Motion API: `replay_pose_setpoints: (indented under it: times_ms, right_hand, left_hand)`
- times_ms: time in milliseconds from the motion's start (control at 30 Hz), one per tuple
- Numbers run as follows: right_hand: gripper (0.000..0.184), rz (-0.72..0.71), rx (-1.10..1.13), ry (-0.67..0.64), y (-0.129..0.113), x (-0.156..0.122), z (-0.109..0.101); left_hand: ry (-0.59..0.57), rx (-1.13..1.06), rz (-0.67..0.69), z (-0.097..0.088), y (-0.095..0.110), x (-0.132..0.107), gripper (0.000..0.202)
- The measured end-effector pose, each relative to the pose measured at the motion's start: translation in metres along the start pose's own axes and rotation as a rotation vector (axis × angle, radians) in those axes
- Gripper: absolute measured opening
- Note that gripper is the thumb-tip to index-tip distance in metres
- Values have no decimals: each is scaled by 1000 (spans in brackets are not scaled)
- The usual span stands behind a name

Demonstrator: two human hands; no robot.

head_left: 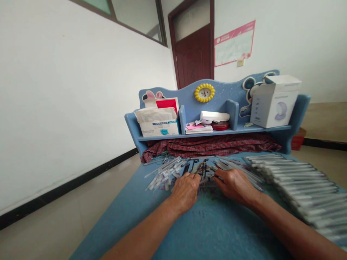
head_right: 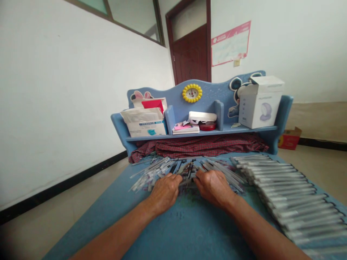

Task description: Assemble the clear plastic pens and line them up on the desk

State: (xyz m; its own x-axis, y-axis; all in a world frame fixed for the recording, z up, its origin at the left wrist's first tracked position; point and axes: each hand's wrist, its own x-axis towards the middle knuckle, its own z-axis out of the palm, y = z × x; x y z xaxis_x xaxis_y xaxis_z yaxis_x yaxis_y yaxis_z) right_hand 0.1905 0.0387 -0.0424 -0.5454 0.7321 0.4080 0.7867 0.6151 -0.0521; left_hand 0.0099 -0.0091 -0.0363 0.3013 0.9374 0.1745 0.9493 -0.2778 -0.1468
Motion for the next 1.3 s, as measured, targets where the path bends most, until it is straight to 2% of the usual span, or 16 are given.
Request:
replay_pose_setpoints:
  times_ms: [100, 167, 233, 300, 400, 533, 633, 800, 900, 1033, 1300]
  right_hand:
    - [26, 53, 92, 1, 2, 2, 0]
    - [25, 100, 234, 14, 3, 4, 2]
    - [26, 157, 460, -2, 3, 7, 3]
    - [28, 259, 762, -93, 0, 9, 4]
    - [30, 417, 1210, -237, -6, 10, 4]
    - [31, 433, 1567, -153, -13, 7, -3]
    - [32, 416, 1644, -78, -13, 7, -9]
    - [32, 540, 1698, 164, 3, 12, -17]
    - [31, 566, 1746, 253, 12, 14, -20]
    - [30, 565, 1770, 283, 13, 14, -21]
    - [31, 529, 1745, 226, 4, 12, -16]
  left_hand:
    - [21, -72, -17, -1, -6, -1, 20]
    - [71, -180, -65, -2, -12, -2, 16]
    - [138, -349, -152, -5, -17, -3, 11]
    - [174, -594, -246, -8, -17, -3, 7]
    - [128, -987, -299, -11, -11, -2, 5]
    - [61, -1258, -273, -11, 0, -3, 10]
    - [46, -1340, -276, -12, 2, -4, 12]
    - [49, -1315, -339, -14, -5, -4, 15]
    - [53, -1308, -348, -14, -6, -3, 15]
    - [47, -1303, -346, -11, -5, -2, 14]
    - [22, -1275, -336, -10, -4, -2, 12]
